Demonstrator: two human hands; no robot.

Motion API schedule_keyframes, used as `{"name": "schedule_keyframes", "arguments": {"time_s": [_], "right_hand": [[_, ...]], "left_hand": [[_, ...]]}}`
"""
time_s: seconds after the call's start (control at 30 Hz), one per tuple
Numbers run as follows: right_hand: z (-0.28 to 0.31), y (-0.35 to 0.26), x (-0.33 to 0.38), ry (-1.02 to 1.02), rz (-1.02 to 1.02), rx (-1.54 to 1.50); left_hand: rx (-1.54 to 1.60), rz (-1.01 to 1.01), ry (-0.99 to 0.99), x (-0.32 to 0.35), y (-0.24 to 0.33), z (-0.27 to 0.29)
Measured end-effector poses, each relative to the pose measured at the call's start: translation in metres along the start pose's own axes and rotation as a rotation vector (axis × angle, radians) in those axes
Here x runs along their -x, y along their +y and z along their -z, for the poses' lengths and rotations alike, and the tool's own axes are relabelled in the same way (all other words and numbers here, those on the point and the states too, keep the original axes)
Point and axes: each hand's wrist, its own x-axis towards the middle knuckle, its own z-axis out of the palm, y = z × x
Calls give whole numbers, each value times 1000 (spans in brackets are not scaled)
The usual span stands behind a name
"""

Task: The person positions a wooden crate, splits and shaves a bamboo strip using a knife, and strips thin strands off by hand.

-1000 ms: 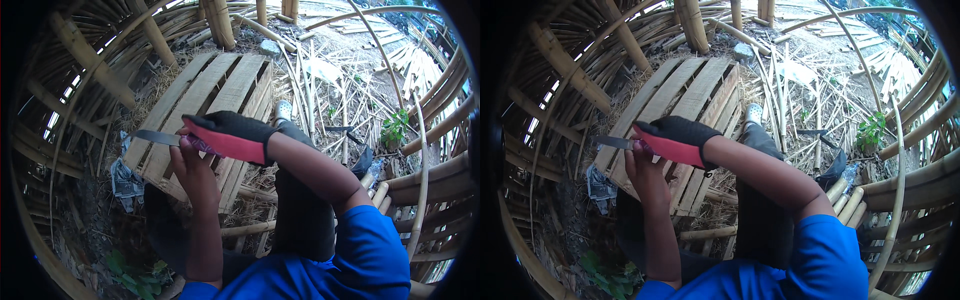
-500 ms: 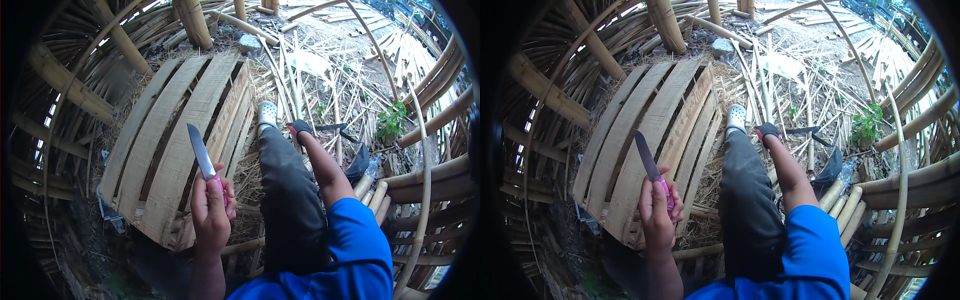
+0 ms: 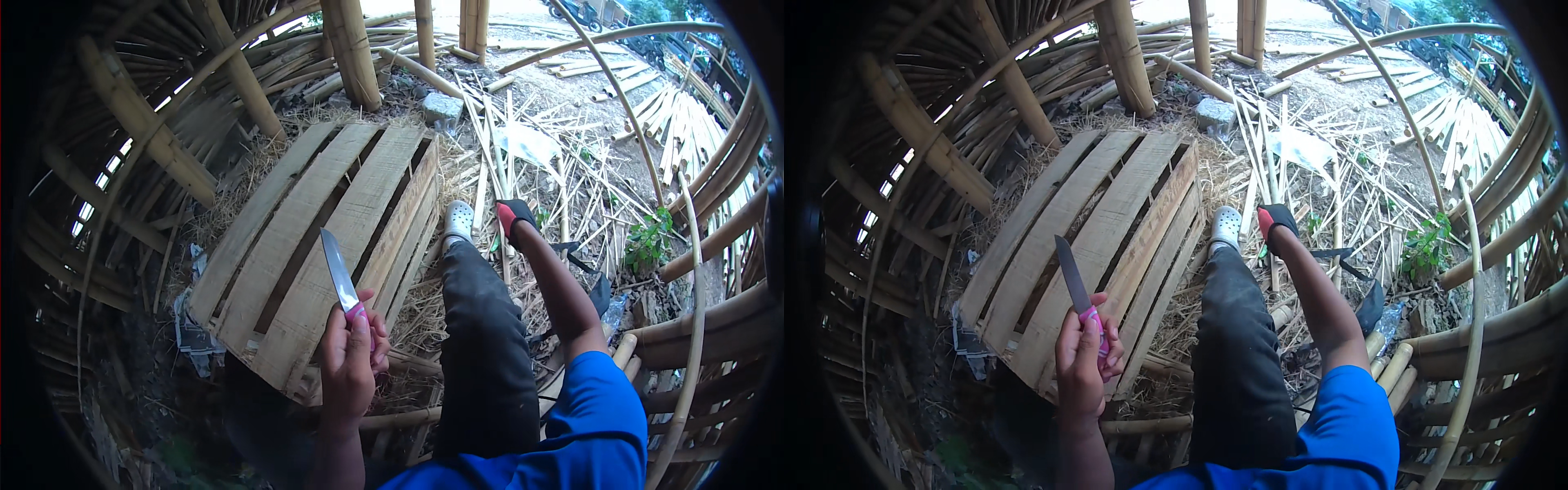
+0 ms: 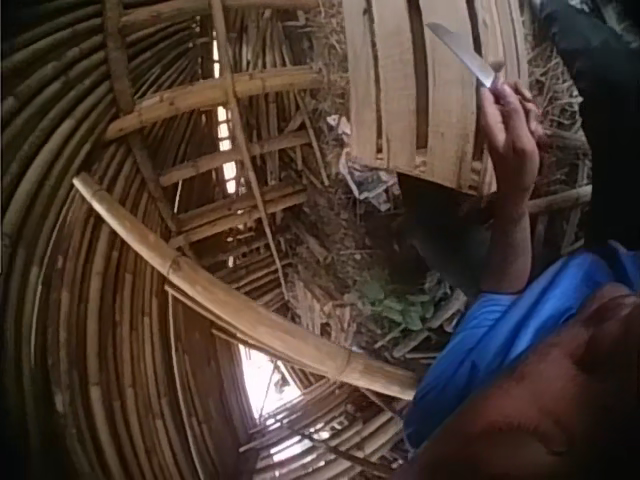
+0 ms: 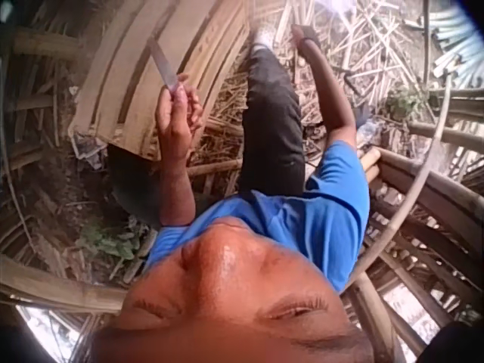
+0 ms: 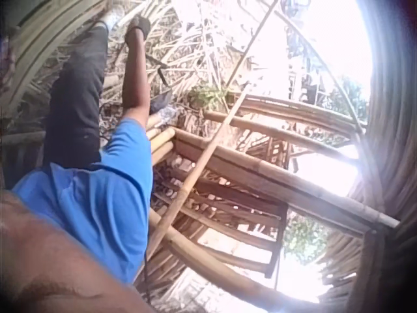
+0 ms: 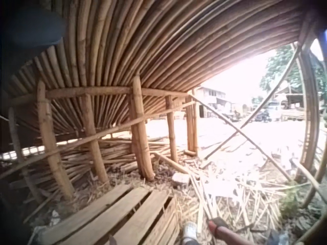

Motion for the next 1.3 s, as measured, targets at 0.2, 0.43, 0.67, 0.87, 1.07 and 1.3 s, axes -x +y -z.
{"name": "schedule_keyframes", "arguments": {"time_s": [0.2, 0.43, 0.67, 0.87, 1.07, 1.3], "right_hand": [[43, -99, 104, -354, 84, -544], [18, -191, 245, -1037, 140, -756], [-85, -199, 344, -1126, 97, -750], [-94, -203, 349, -1271, 169, -635], [-81, -219, 360, -1069, 508, -187], [-44, -219, 351, -1093, 703, -68]], "left_hand": [[83, -31, 15, 26, 19, 14], [-65, -162, 261, 31, 8, 81], [-651, -240, 416, 32, -11, 155], [-352, 27, 485, 43, -8, 155], [-359, 76, 408, 38, -8, 177], [-145, -2, 290, 37, 8, 152]]}}
